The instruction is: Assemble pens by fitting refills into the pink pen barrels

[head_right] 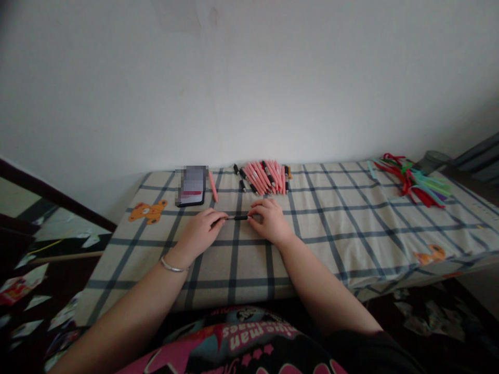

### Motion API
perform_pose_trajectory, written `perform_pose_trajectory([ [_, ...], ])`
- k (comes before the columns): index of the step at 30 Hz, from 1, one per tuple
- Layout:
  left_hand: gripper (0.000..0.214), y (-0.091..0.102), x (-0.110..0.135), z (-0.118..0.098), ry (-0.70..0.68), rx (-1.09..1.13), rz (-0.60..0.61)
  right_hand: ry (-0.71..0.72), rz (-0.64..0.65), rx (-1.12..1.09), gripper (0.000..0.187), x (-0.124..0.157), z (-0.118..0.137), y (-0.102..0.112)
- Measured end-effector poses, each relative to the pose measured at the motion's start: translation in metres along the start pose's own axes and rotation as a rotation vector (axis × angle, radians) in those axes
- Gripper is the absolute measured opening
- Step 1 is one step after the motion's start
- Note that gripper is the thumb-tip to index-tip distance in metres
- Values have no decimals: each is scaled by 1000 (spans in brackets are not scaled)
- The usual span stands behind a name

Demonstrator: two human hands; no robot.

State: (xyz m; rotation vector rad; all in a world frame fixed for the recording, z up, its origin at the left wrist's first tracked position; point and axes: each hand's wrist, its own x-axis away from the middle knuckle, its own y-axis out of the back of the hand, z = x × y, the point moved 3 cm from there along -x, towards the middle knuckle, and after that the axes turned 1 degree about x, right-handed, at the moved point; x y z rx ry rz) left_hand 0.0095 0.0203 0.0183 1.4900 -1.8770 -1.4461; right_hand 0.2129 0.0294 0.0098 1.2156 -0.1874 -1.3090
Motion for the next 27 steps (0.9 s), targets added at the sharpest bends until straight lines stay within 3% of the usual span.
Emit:
perform_pose_trajectory([
  [27, 20, -2, 0, 2, 15, -1, 9, 20, 17, 47, 17, 2, -3, -5],
])
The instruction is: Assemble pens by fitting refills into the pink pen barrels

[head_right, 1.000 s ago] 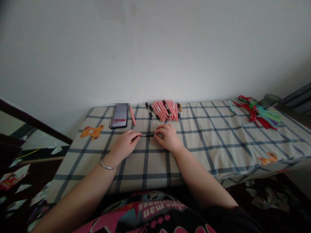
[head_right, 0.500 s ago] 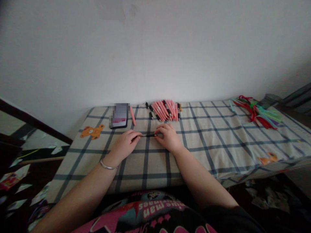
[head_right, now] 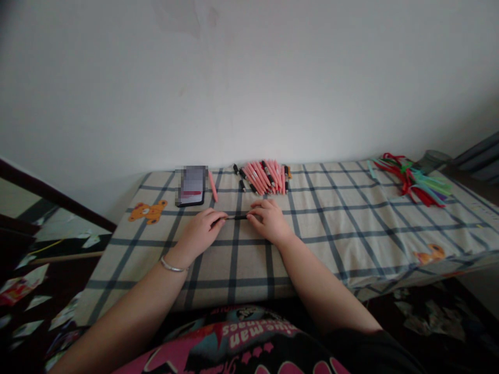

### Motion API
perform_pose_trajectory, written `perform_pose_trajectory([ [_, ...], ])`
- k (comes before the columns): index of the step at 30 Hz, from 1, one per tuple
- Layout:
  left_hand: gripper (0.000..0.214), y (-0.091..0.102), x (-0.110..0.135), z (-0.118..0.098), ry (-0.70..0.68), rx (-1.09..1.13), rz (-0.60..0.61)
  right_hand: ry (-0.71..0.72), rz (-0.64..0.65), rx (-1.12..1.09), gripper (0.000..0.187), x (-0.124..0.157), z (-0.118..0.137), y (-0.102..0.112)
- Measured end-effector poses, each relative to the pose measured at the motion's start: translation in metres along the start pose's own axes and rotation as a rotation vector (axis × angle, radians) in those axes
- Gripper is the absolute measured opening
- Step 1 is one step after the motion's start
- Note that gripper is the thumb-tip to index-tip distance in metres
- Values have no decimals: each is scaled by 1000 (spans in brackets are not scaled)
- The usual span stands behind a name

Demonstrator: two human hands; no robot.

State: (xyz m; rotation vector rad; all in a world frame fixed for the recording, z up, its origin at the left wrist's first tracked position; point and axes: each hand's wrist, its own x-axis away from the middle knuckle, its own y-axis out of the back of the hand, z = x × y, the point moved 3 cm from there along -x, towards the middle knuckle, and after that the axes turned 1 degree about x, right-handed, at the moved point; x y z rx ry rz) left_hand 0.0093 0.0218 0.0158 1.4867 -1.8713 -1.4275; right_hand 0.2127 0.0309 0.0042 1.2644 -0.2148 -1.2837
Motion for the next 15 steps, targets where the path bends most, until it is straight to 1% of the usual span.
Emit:
perform_pose_trajectory([
  [5, 20, 0, 0, 1, -7, -1, -8, -29, -43, 7, 15, 0, 0, 1],
  [15, 20, 0, 1, 1, -6, 4, -5, -27, -45, -20, 7, 0, 3, 5],
])
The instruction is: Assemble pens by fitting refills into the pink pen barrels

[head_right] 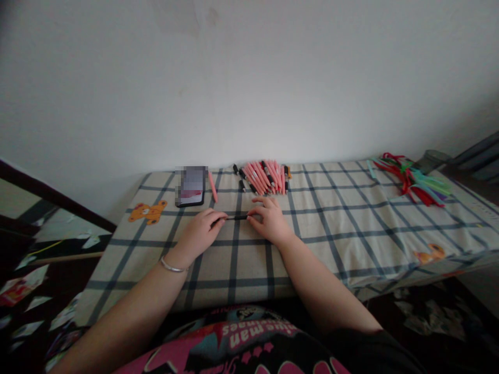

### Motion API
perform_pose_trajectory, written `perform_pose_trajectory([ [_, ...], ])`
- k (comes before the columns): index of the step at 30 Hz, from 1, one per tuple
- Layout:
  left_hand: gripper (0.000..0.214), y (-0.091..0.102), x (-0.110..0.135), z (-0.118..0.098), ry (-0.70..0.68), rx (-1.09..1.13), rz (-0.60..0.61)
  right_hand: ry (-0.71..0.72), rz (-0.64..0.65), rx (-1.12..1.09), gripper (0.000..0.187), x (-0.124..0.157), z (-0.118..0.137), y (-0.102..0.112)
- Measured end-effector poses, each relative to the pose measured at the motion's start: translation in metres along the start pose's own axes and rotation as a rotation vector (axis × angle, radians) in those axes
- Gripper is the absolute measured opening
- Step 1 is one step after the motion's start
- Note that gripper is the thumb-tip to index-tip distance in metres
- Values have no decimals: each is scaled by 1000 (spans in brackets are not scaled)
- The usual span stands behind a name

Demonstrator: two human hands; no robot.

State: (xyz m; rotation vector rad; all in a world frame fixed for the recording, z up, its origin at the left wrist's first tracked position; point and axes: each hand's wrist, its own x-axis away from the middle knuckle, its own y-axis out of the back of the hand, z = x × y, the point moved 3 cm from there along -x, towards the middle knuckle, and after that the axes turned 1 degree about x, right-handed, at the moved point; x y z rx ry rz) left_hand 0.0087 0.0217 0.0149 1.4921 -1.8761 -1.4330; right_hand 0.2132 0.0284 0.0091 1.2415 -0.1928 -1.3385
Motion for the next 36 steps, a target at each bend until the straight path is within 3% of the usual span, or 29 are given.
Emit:
perform_pose_trajectory([
  [23, 20, 1, 0, -1, -1, 7, -6, -11, -13, -20, 14, 1, 2, 3],
  [36, 20, 1, 0, -2, -11, 7, -12, 35, 49, 5, 14, -1, 1, -1],
])
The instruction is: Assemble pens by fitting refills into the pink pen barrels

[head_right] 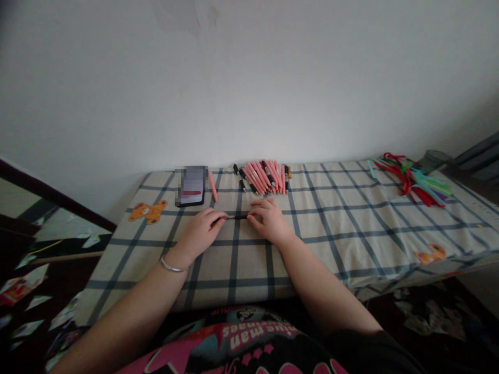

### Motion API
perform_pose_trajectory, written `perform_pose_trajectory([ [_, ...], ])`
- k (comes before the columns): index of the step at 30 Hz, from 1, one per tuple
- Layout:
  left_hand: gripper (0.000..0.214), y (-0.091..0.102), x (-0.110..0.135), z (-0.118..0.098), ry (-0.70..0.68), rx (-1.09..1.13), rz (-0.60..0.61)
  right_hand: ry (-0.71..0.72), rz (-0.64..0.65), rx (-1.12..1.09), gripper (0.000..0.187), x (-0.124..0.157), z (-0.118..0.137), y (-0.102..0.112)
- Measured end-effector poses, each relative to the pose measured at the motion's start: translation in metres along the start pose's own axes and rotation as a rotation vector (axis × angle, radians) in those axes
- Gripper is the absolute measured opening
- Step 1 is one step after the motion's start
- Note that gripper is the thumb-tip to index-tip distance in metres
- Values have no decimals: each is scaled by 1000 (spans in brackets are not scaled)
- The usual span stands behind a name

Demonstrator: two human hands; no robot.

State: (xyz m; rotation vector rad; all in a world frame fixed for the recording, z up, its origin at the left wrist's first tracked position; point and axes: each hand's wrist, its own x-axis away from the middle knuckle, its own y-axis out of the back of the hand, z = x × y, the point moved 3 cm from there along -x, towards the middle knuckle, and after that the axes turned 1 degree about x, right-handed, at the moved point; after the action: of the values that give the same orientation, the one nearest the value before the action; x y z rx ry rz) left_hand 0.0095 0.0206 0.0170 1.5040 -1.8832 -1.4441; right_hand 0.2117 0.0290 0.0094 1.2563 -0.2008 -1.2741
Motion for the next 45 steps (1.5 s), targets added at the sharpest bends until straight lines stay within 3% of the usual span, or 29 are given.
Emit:
perform_pose_trajectory([
  [19, 20, 0, 0, 1, -3, -5, 1, -6, -57, -22, 6, 0, 1, 3],
  [45, 20, 0, 0, 0, 1, 1, 0, 1, -1, 8, 16, 0, -1, -1],
])
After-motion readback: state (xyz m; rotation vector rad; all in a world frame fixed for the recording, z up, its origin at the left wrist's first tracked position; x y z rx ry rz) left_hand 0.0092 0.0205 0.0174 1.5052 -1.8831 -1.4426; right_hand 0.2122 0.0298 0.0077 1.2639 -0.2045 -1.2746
